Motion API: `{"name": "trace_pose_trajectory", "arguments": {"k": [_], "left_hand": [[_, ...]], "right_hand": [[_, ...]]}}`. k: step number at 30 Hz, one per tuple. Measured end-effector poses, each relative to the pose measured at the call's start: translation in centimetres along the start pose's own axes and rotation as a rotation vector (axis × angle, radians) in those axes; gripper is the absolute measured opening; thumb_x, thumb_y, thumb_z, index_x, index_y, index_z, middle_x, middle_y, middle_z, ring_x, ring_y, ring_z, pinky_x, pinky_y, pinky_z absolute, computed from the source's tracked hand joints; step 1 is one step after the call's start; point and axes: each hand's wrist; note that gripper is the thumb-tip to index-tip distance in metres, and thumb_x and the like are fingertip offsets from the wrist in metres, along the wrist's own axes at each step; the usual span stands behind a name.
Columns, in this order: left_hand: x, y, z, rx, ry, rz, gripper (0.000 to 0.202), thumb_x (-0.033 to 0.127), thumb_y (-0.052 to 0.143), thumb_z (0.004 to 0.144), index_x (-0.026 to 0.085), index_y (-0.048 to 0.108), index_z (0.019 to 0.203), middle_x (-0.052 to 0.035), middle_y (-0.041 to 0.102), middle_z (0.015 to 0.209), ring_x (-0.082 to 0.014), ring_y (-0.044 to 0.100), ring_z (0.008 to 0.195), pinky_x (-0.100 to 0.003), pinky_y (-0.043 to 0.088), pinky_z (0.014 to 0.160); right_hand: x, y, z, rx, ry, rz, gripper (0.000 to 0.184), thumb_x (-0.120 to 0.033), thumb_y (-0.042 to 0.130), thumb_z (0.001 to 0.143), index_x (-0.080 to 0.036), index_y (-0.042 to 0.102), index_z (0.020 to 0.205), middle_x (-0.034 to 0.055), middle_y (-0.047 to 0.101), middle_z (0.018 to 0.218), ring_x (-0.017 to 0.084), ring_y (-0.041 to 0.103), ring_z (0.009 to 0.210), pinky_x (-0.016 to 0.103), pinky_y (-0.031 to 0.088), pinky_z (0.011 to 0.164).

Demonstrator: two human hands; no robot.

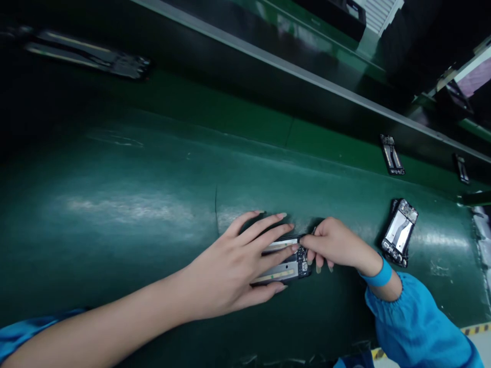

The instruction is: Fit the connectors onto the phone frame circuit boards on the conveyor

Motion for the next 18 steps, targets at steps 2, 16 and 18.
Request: {"name": "trace_pose_trajectory", "arguments": {"k": [2,16,18], "left_hand": [[0.0,-0.1,0.0,-0.015,-0.008,-0.013,0.047,0.056,0.056,0.093,0.025,0.068,0.126,-0.0105,0.059,0.138,-0.0364,0.043,0.137,-0.058,0.024,0.116],[-1.7,-2.5,0.3,-0.01,-0.085,-0.092,0.038,0.05,0.061,0.093,0.028,0.071,0.121,-0.0065,0.065,0.128,-0.0332,0.049,0.129,-0.055,0.025,0.113],[-3.4,-4.2,-0.1,-0.062,-0.203,-0.142,0.027,0.044,0.06,0.094,0.028,0.076,0.11,-0.0043,0.071,0.109,-0.0274,0.058,0.111,-0.048,0.034,0.103]], "right_hand": [[-0.3,0.0,0.0,0.013,-0.005,-0.017,0.035,-0.024,0.057,0.089,-0.014,0.069,0.058,0.0021,0.063,0.048,0.007,0.047,0.032,0.013,0.038,0.034],[-0.9,-0.5,0.5,-0.054,0.035,-0.016,0.033,-0.017,0.053,0.084,-0.013,0.068,0.056,0.0038,0.068,0.053,0.008,0.056,0.034,0.011,0.038,0.031],[-0.8,-0.6,0.5,-0.084,0.049,-0.007,0.033,-0.02,0.054,0.086,-0.012,0.07,0.058,0.0059,0.071,0.059,0.009,0.059,0.036,0.011,0.04,0.031]]}}
Point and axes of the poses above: each hand's wrist, its own z-axis towards the middle knuckle, its own y-axis out of the palm, x = y × z
